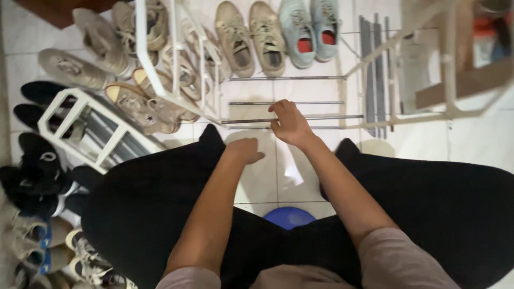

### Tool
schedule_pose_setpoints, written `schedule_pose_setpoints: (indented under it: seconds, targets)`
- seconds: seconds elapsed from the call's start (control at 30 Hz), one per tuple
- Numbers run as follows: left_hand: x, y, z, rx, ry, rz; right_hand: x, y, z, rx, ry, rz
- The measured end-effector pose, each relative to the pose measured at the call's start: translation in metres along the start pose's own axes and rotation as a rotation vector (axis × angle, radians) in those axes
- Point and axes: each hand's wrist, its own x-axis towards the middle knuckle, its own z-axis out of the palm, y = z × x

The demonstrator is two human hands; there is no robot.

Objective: The person assembles a white plastic shoe rack by inserting metal rods into the frame. They sit on the floor and repeatedly insert rods into slots on both sides of the rack, securing them in place.

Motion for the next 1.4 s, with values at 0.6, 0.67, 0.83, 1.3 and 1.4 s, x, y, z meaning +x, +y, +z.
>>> schedule_pose_setpoints:
  seconds: [0.6, 0.67, 0.83, 1.3, 1.4]
  targets:
    - [0.061, 0.130, -0.013, 0.191, 0.586, 0.489, -0.157, 0.185, -0.080, -0.050, 0.292, 0.623]
    - [0.068, 0.133, -0.004, 0.200, 0.621, 0.531, -0.155, 0.181, -0.078, 0.006, 0.349, 0.560]
    - [0.082, 0.127, 0.014, 0.216, 0.883, 0.685, -0.152, 0.178, -0.054, 0.210, 0.370, 0.545]
    - [0.077, 0.125, -0.005, 0.012, 0.830, 0.700, -0.145, 0.165, -0.057, 0.078, 0.515, 0.566]
    - [0.079, 0.126, -0.001, 0.063, 0.799, 0.652, -0.144, 0.160, -0.060, 0.064, 0.514, 0.554]
